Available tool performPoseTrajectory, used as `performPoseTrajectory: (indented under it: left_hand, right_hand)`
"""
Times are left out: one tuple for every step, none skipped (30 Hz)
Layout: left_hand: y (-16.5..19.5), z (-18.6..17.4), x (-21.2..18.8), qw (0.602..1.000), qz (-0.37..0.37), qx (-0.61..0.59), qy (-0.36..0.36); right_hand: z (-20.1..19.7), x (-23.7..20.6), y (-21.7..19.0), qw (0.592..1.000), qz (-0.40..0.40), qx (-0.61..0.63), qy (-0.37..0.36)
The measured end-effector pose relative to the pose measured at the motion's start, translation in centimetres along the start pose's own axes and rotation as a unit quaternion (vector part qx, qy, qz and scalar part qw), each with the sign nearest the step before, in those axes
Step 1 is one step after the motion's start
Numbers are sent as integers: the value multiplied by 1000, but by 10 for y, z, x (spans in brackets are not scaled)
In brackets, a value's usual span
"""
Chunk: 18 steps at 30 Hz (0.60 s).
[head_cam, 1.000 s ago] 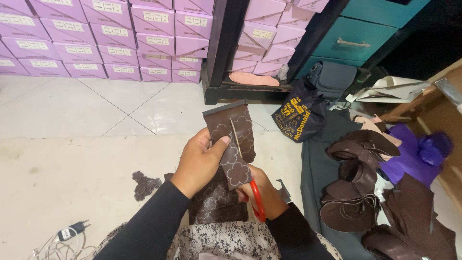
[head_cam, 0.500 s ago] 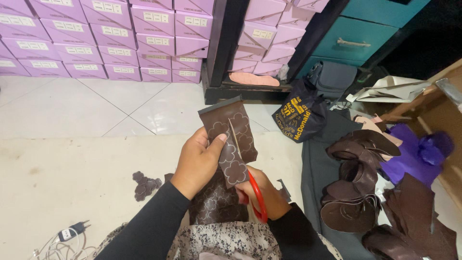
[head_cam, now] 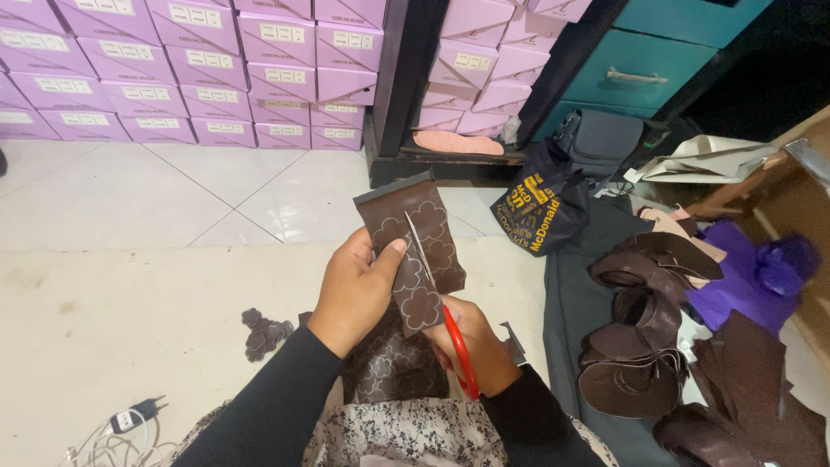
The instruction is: The person uses red-handled scissors to cut a brown patterned sheet of material. They hold the material with their left hand and cut along the pattern lines with their right hand, creating separate pieces.
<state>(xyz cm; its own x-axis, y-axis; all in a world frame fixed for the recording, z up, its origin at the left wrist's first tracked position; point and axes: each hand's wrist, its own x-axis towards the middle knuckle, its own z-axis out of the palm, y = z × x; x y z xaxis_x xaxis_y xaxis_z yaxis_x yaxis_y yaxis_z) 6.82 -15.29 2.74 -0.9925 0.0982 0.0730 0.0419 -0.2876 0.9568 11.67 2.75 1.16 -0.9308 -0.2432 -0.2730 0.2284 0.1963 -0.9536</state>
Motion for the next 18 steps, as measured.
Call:
performPoseTrajectory:
  left_hand:
    - [1,0,0,1000,4,-2,-2]
    - [1,0,0,1000,9,-5,-3]
    - [2,1,0,1000,6,-6,-3]
    - [2,1,0,1000,3,-8,-2]
    - [2,1,0,1000,1,-11,-2]
    - [2,1,0,1000,0,-1,0]
    - [2,1,0,1000,-2,8,3]
    - [2,1,0,1000,-4,17,5]
    - [2,1,0,1000,-5,10,2]
    - [1,0,1,1000,-5,3,-2]
    - [1,0,1,1000,-6,-4,-6]
    - [1,0,1,1000,-14,5,-19]
    - [1,0,0,999,-22,15,-31]
    - [1,0,0,998,-30,24,-42]
    - [1,1,0,998,-31,20,-43]
    - [1,2,-1,998,-32,15,-44]
    - [1,2,-2,998,-33,11,-45]
    - [2,3,-2,998,-35,9,-43]
  right_hand:
    - [0,0,0,1000,3,-3,4]
    - [0,1,0,1000,5,-5,8]
    - [0,1,1,1000,8,-7,12]
    - [1,1,1,1000,9,-12,12]
    - [0,1,1,1000,10,-17,13]
    - [0,2,2,1000,10,-22,14]
    - [0,2,3,1000,9,-24,16]
    - [-1,2,3,999,9,-26,17]
    - [-1,2,4,999,9,-27,19]
    - [-2,3,5,1000,14,-18,15]
    - [-3,3,6,1000,20,-9,10]
    - [-4,3,7,1000,25,1,6]
    - [-5,3,8,1000,7,0,-7]
    - [-7,3,8,1000,-11,-1,-21]
    - [-8,4,8,999,-29,-2,-36]
    - [-8,4,8,1000,-17,-6,-25]
    - [-7,5,8,1000,-5,-10,-14]
    - [-6,6,8,1000,6,-15,-4]
